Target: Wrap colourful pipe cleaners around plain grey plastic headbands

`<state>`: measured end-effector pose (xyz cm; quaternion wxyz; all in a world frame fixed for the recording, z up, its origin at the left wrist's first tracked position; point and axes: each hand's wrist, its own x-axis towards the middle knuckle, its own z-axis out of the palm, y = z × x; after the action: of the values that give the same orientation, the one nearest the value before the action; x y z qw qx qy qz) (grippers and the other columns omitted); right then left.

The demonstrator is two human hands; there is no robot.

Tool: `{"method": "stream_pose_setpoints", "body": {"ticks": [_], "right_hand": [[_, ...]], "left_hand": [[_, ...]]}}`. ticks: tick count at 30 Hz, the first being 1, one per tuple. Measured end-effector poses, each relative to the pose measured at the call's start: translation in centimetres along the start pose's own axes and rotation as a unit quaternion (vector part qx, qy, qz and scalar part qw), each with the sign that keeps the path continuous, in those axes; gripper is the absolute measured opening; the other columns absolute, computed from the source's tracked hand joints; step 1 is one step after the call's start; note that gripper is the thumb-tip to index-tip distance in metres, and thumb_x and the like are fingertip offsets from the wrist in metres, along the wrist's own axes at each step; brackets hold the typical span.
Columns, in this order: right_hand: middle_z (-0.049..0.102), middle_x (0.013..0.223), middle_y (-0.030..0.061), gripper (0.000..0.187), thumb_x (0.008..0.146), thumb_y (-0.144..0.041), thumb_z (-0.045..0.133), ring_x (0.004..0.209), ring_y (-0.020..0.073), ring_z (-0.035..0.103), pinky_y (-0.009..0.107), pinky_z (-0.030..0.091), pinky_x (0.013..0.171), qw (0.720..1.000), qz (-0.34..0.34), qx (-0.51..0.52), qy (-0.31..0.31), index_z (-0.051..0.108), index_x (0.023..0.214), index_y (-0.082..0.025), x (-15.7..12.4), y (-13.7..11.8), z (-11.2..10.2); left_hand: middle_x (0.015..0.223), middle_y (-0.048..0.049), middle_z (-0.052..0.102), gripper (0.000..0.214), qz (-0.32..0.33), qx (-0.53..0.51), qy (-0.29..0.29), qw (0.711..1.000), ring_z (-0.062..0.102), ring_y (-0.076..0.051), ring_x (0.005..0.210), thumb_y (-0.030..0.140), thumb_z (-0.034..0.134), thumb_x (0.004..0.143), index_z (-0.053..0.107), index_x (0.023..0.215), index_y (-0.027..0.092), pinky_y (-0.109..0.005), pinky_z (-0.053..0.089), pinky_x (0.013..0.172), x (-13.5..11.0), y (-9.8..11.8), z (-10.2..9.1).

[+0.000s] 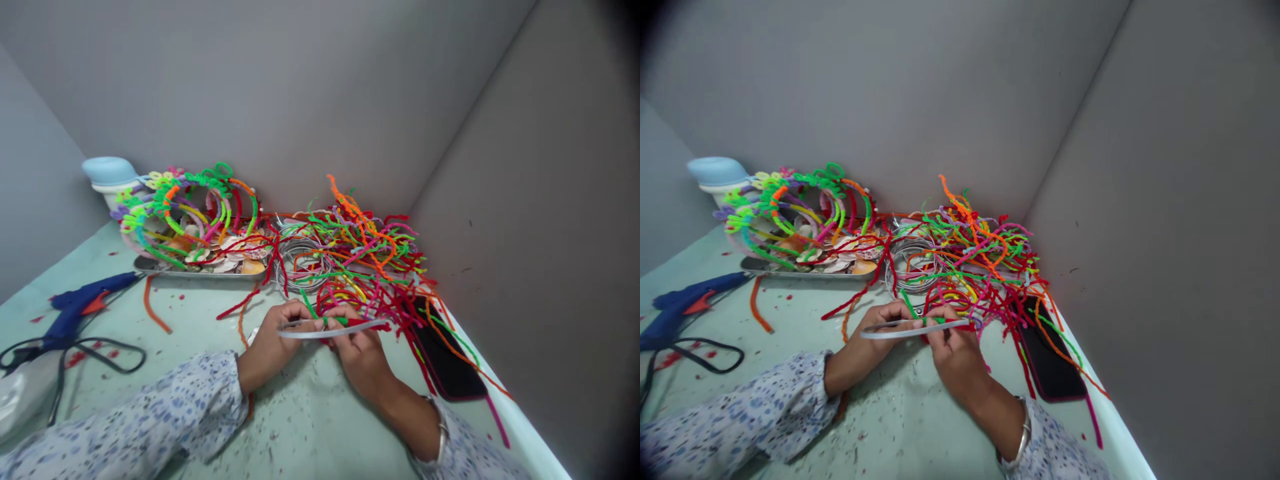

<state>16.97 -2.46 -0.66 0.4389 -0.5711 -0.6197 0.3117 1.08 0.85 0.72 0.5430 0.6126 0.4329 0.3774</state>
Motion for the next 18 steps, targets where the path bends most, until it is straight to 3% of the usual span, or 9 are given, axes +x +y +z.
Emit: {"method": "stream_pose_setpoints", "body": {"ticks": [6, 12, 18], "right_hand": [[0.056, 0.065, -0.0011, 0.020, 0.090, -0.025, 0.045, 0.063, 0.0161, 0.052, 0.027, 0.041, 0.061, 1.000, -0.022, 0.001, -0.001, 0.055, 0.074, -0.020, 0.2, 0.4, 0.0], [0.058, 0.061, 0.0006, 0.034, 0.092, -0.034, 0.044, 0.062, 0.0165, 0.054, 0.028, 0.041, 0.061, 0.999, -0.023, -0.026, -0.002, 0.054, 0.062, -0.020, 0.1, 0.4, 0.0], [0.054, 0.058, -0.0002, 0.036, 0.093, -0.034, 0.042, 0.058, 0.0154, 0.051, 0.027, 0.040, 0.058, 0.999, -0.036, -0.034, -0.017, 0.052, 0.061, -0.020, -0.1, 0.5, 0.1]], "left_hand": [[0.061, 0.0027, 0.049, 0.019, -0.001, 0.018, 0.003, 1.000, 0.040, -0.011, 0.059, 0.030, 0.063, 0.077, 0.057, 0.068, 0.015, -0.024, 0.030, 0.055, 0.0, 0.1, 0.2], [0.059, 0.0045, 0.043, 0.024, -0.001, 0.022, 0.026, 0.999, 0.038, -0.012, 0.059, 0.032, 0.059, 0.081, 0.052, 0.064, 0.017, -0.025, 0.029, 0.056, -0.2, 0.6, 0.4], [0.060, 0.0048, 0.043, 0.022, -0.010, -0.028, 0.035, 0.999, 0.037, -0.011, 0.059, 0.026, 0.061, 0.079, 0.051, 0.062, 0.017, -0.025, 0.028, 0.056, -0.4, 1.0, 0.6]]}}
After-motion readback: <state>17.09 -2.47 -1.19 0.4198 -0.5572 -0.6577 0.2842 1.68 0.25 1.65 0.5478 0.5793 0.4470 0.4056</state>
